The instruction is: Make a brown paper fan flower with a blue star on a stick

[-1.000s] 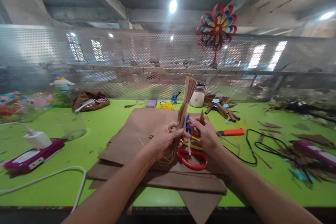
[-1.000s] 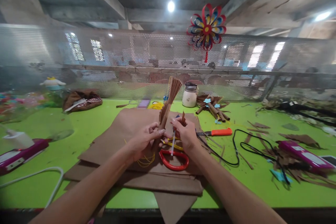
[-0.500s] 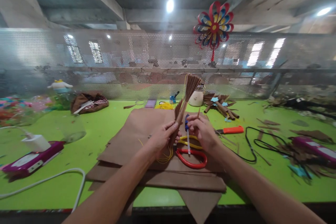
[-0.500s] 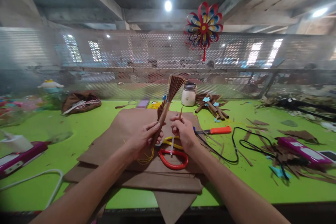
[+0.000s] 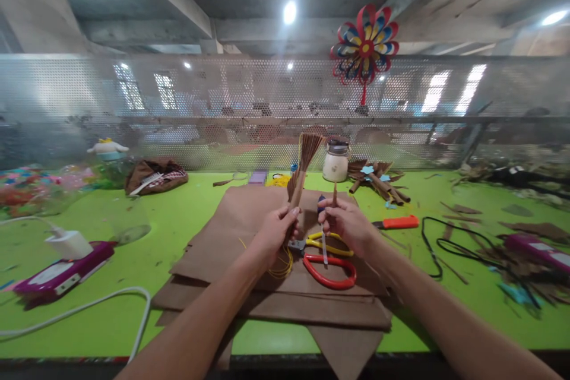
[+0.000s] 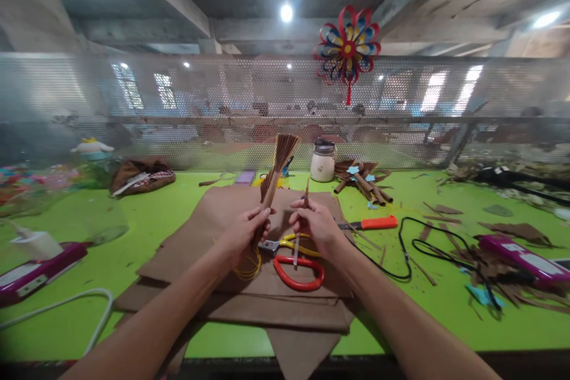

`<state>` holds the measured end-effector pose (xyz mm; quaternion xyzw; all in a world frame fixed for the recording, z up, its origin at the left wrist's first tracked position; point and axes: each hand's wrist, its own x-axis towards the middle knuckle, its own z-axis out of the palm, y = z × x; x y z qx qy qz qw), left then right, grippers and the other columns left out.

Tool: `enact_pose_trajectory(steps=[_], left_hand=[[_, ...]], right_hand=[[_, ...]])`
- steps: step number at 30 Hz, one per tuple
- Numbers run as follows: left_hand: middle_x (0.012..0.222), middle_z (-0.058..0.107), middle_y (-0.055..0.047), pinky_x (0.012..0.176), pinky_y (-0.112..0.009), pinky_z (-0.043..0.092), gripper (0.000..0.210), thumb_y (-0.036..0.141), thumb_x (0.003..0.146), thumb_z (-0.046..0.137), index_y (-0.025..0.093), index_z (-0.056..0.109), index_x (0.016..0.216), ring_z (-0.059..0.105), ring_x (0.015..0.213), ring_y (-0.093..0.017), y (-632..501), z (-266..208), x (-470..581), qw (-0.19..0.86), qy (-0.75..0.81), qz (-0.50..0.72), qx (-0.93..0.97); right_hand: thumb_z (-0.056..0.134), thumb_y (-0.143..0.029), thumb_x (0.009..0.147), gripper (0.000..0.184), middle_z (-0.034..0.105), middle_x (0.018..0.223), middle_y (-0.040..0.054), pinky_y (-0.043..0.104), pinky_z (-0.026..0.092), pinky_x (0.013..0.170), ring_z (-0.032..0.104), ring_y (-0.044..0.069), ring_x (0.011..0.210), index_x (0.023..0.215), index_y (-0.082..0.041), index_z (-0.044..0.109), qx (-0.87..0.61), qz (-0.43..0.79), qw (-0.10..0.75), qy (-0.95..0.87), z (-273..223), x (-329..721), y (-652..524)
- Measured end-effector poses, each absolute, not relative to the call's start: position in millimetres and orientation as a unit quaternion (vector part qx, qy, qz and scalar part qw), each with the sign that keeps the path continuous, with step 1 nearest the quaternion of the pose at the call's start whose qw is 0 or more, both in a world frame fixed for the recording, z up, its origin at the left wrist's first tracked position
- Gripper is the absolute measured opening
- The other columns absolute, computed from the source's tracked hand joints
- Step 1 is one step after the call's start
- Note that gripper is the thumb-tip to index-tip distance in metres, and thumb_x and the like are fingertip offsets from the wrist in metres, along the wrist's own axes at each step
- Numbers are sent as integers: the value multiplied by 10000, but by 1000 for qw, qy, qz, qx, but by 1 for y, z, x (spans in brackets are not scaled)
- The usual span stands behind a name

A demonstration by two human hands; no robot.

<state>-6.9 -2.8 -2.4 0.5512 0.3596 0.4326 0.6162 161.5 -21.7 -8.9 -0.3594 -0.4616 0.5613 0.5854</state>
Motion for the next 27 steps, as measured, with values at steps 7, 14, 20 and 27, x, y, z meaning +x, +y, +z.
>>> enact_pose_trajectory(steps=[7,14,20,27], left_hand=[[557,493,29,437,-179,340,334,428,730,558,138,525,892,443,444,-60,-1,-6,-8,625,347,431,550],[544,447,54,422,-160,329,310,433,739,538,146,509,850,409,423,-42,-1,-6,-8,607,364,439,553],[537,443,55,427,-159,321,302,441,736,526,153,515,826,409,429,-45,1,-8,-7,568,386,453,568],[510,439,58,408,-171,277,287,437,704,562,161,498,750,380,411,-50,5,-14,-8,529,391,462,595]], right_hand=[[547,-173,633,211,659,667,43,291,451,560,581,146,539,842,-175,515,-369,576,573,-451,-10,164,-21],[519,-111,575,98,523,543,-21,227,378,505,449,78,479,651,-136,576,-357,501,654,-440,-7,177,-13],[585,-169,626,123,495,528,-40,231,386,501,432,85,477,747,-151,597,-336,509,674,-418,-4,189,-8],[592,-334,722,205,595,620,22,256,439,534,531,111,523,765,-134,583,-345,555,608,-450,-7,177,-14]])
